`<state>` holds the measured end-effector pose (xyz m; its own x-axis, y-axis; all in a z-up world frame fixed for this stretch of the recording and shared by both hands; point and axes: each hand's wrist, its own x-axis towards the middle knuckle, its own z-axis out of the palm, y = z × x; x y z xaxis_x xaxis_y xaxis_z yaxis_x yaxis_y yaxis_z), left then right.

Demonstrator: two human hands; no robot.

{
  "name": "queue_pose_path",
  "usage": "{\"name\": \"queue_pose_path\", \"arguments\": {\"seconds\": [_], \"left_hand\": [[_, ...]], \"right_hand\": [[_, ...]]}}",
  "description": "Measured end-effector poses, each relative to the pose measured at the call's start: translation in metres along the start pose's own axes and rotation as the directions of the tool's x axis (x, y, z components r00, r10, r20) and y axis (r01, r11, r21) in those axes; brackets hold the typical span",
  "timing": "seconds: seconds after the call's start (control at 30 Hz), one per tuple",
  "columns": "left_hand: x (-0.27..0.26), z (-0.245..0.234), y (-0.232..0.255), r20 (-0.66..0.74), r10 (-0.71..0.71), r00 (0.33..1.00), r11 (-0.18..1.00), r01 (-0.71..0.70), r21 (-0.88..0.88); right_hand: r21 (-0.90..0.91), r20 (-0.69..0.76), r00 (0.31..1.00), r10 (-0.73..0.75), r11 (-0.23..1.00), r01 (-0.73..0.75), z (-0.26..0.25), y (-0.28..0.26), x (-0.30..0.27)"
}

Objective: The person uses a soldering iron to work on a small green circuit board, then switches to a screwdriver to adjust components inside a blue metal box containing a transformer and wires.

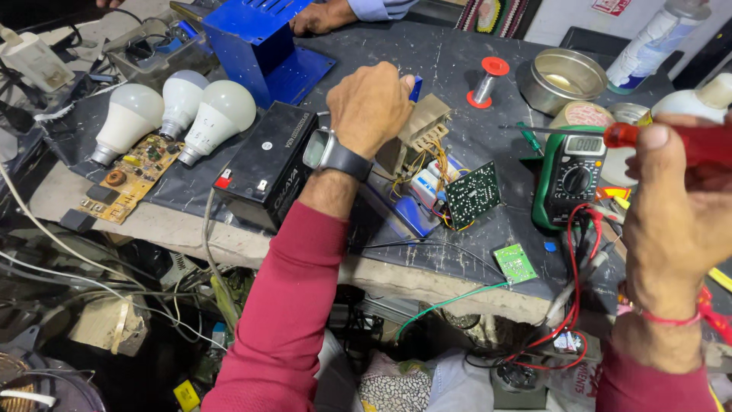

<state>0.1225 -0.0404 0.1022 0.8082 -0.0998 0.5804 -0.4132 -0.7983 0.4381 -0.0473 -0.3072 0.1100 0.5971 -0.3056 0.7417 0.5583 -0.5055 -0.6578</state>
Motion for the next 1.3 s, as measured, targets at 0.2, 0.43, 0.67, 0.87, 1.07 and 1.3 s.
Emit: {"name": "queue_pose_path", "arguments": {"seconds": [0.2, 0.43, 0.67, 0.87, 1.07, 1.3], "left_hand": [[0.011, 0.035, -0.022, 0.053, -0.004, 0.999, 0.999, 0.006, -0.048], [0.021, 0.037, -0.036, 0.094, 0.162, 0.982, 0.981, -0.150, -0.124], [0.030, 0.043, -0.048, 0.051, 0.300, 0.952, 0.929, -0.280, -0.243], [0.018, 0.041, -0.051, -0.118, 0.302, 0.946, 0.908, -0.323, -0.265], [0.014, 0.033, -0.046, -0.067, 0.319, 0.945, 0.906, -0.325, -0.273], [0.014, 0.033, -0.048, -0.008, 0.296, 0.955, 0.921, -0.287, -0.265]], "right_hand": [[-0.137, 0.255, 0.951, -0.173, 0.967, 0.213, 0.021, 0.051, 0.061], [-0.239, 0.393, 0.920, -0.011, 0.964, 0.114, 0.068, 0.079, 0.065], [-0.350, 0.474, 0.757, 0.450, 0.885, -0.307, 0.060, 0.104, 0.058], [-0.182, 0.430, 0.784, 0.449, 0.893, -0.411, 0.055, 0.094, 0.064], [0.115, 0.408, 0.898, 0.168, 0.966, -0.233, 0.068, 0.062, 0.025], [0.109, 0.382, 0.919, 0.096, 0.983, -0.148, 0.089, 0.045, 0.021]]}}
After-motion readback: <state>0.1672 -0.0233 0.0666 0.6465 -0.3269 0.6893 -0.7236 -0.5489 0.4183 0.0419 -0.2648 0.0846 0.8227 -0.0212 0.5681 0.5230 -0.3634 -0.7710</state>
